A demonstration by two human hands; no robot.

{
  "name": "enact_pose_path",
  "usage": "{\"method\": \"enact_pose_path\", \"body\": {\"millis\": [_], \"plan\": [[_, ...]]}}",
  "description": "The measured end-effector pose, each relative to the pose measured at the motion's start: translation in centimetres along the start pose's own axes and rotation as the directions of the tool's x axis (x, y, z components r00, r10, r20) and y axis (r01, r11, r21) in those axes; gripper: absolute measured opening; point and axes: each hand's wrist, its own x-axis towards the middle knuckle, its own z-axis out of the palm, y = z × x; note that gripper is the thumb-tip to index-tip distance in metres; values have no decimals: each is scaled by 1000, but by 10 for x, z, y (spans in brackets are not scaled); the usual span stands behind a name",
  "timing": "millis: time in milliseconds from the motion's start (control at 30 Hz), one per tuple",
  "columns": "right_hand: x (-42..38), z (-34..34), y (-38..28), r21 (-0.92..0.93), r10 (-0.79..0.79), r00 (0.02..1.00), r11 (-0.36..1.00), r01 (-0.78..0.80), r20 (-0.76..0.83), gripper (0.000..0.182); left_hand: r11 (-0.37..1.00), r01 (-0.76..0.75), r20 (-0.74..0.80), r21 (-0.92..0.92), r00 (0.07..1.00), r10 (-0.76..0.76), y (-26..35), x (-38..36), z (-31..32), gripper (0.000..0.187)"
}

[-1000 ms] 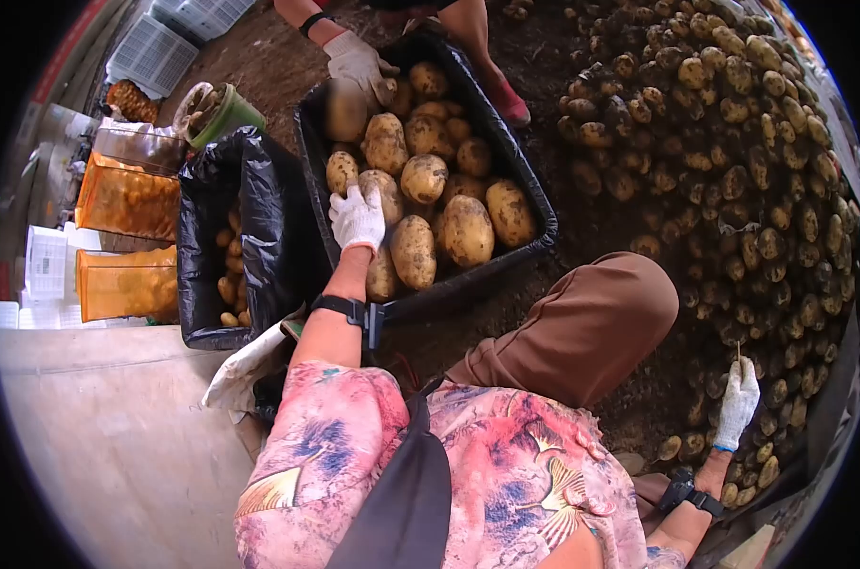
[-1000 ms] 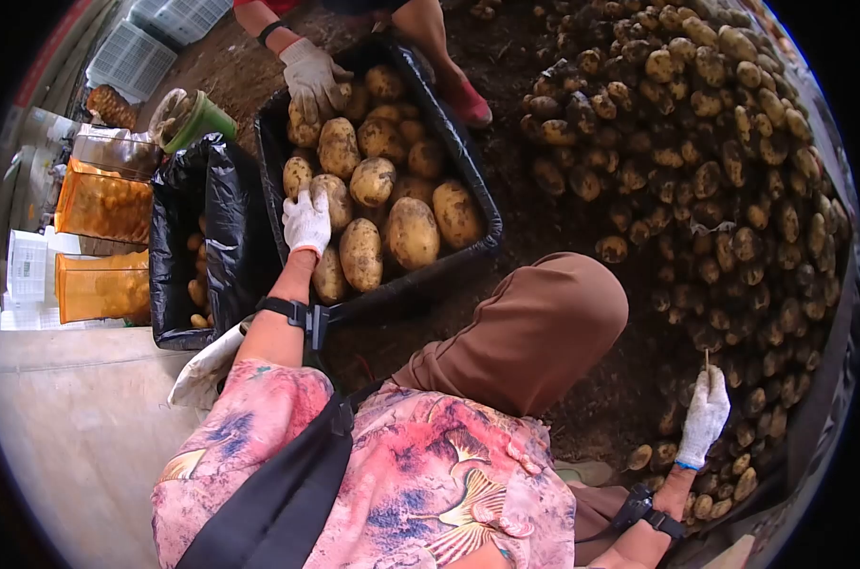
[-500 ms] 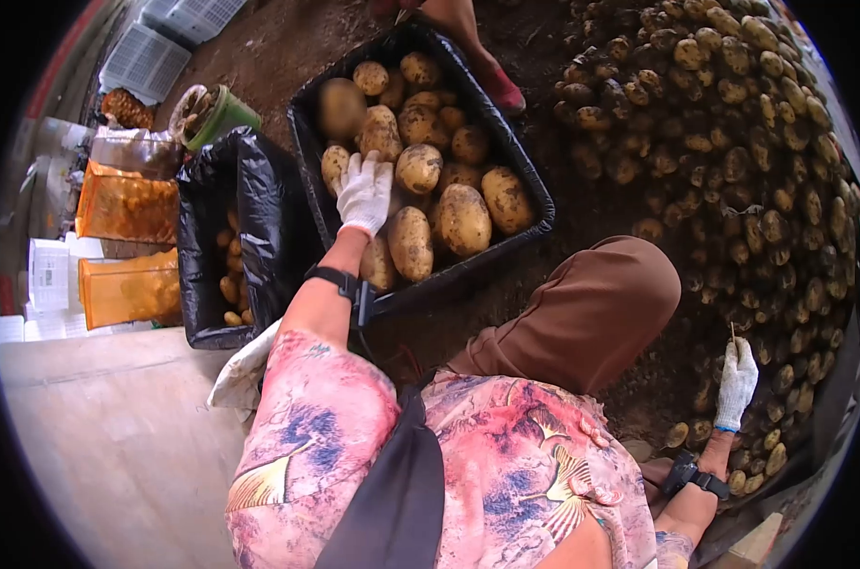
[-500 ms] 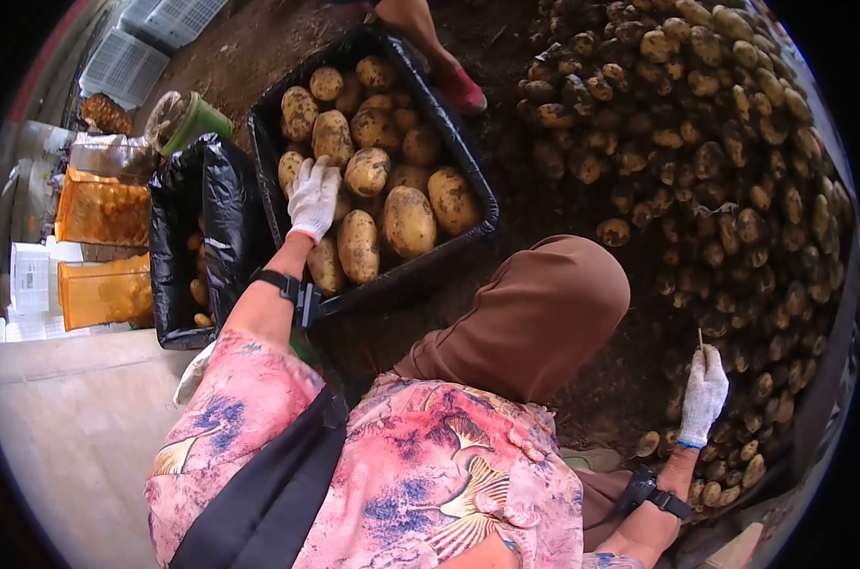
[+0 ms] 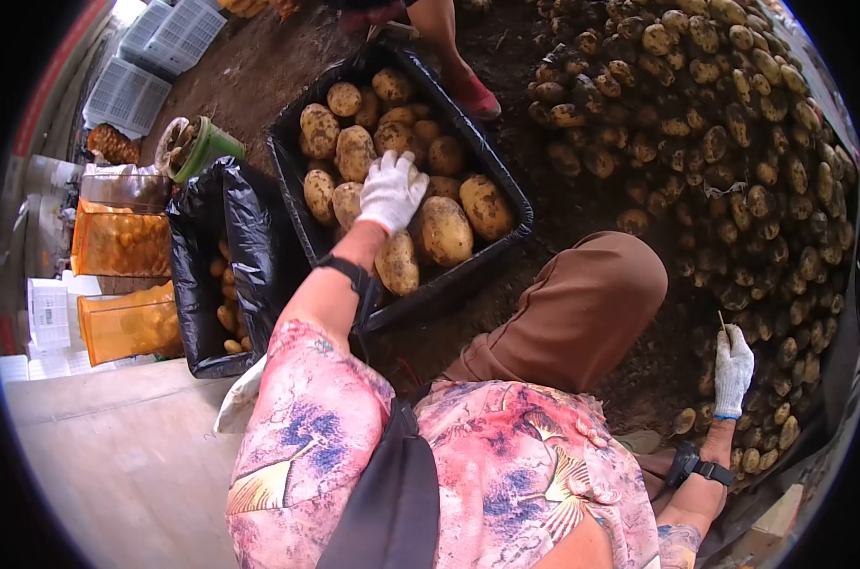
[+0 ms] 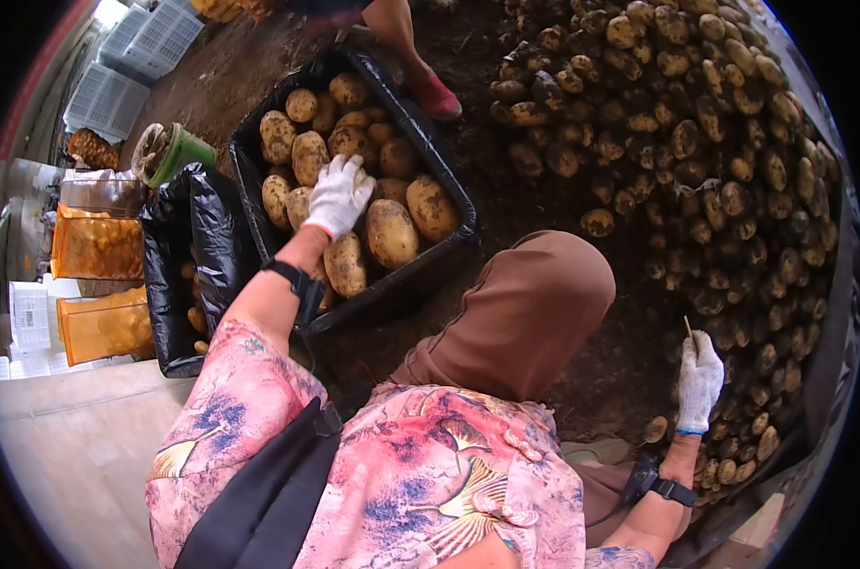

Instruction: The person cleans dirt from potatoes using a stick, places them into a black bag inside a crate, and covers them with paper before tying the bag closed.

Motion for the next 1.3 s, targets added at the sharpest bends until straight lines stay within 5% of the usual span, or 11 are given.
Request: {"method": "enact_pose_path", "body": {"millis": [100, 200, 300, 400, 500, 567, 633, 767, 1033, 1200, 1300], "plan": [[-5, 4, -2, 20, 5, 1000, 1000, -6, 11, 17, 996, 27, -138, 89, 990, -14, 5, -6, 11, 49], [-7, 4, 2, 20, 3, 999, 1000, -4, 47, 16, 926, 354, -37, 132, 935, -353, 16, 18, 16, 47], [-5, 3, -1, -24, -1, 1000, 1000, 2, 22, 17, 954, 255, -180, 160, 957, -226, 15, 5, 18, 47], [-6, 5, -16, -129, -47, 999, 991, 44, -22, 21, 952, 125, -119, 281, 988, -95, 2, 6, 21, 52], [-8, 5, -14, -228, -20, 999, 973, 27, 34, 17, 973, 117, -51, 199, 993, -108, 1, 10, 14, 54], [-11, 13, 0, -215, -111, 994, 971, 103, -25, 16, 922, 202, 17, 330, 976, -219, 2, 10, 12, 56], [-12, 13, 2, -169, -60, 998, 984, 55, -22, 19, 949, 142, 1, 281, 989, -148, 3, 3, 10, 53], [-23, 6, -3, -156, 78, 989, 986, -58, 126, 20, 951, 174, 29, 254, 982, -188, -3, 6, 13, 52], [-50, 46, 34, -114, 75, 941, 993, -39, 330, 20, 891, 216, 47, 400, 966, -255, 13, 2, 8, 58], [-63, 86, 54, -99, 161, 923, 986, -134, 350, 23, 997, 35, 80, -66, 996, -30, 87, 30, -23, 57], [-69, 108, 64, -36, 227, 918, 973, -228, 325, 24, 792, -276, -45, -544, 952, 301, 155, 67, -44, 50]]}}
